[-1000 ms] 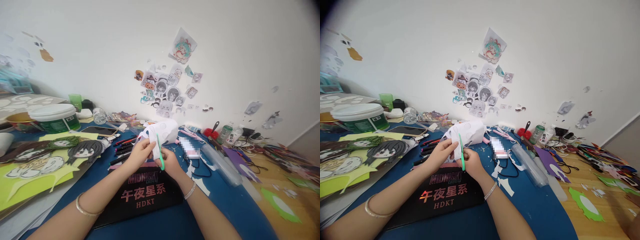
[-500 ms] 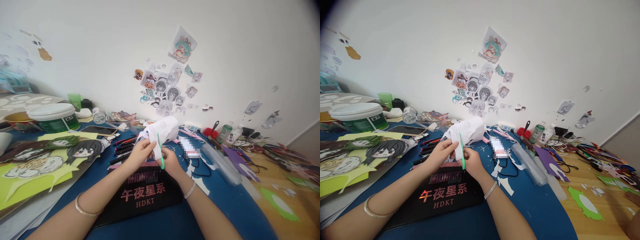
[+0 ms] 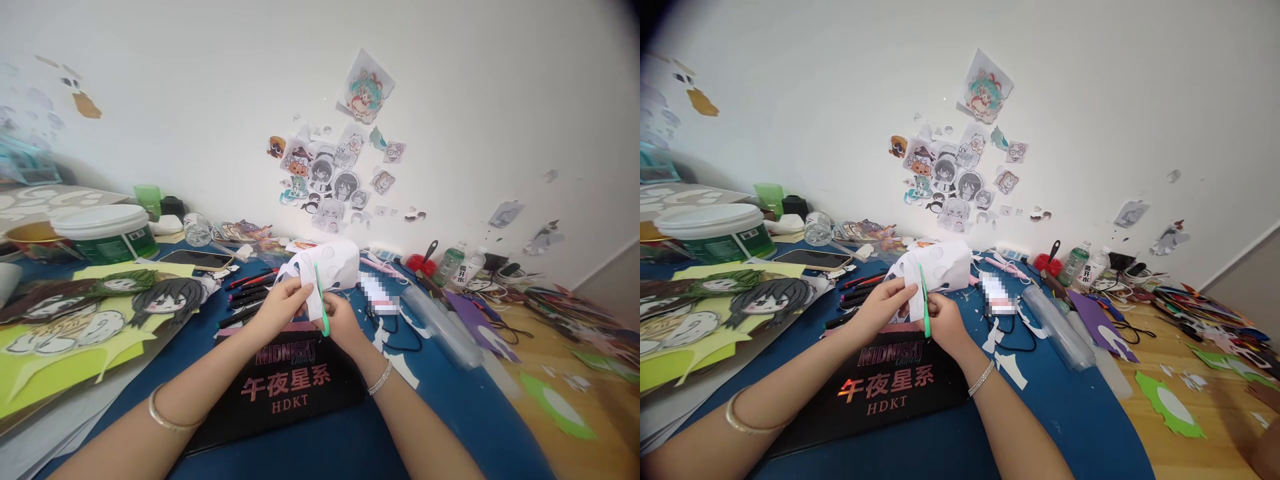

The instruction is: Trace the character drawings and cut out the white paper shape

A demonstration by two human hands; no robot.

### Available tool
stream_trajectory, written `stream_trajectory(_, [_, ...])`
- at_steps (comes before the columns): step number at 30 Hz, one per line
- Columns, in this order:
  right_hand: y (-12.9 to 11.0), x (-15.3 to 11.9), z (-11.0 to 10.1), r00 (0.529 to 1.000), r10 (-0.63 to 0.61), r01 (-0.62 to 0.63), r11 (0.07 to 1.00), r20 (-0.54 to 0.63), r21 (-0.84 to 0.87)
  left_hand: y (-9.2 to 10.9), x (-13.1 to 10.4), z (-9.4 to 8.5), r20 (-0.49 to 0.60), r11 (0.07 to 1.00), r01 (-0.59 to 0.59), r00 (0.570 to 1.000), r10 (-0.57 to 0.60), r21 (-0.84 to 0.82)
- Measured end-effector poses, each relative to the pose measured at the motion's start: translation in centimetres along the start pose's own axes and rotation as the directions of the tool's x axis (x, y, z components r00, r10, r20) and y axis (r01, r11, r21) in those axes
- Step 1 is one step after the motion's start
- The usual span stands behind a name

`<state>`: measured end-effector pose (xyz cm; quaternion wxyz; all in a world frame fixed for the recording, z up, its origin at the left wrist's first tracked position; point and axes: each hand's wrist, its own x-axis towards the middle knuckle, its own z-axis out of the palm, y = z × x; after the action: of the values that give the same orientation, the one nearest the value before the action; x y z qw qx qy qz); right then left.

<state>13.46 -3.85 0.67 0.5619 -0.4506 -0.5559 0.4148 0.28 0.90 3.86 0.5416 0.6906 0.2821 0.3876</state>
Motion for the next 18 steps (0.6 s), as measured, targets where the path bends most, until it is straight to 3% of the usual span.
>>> stream_trajectory(12, [-0.46,0.00,-0.01,1.000,0.012,-0.011,1.000,0.007,-0.026,-0.16,0.19,-0.32,0.014,0.998,-0.032,0.999,0.031,0.048])
stream_trajectory(18, [-0.45,-0.10,-0.06,0.998,0.048,-0.046,0.996,0.027,-0.073,-0.56,0.32,-0.73,-0.028,0.969,-0.098,0.994,0.107,0.224])
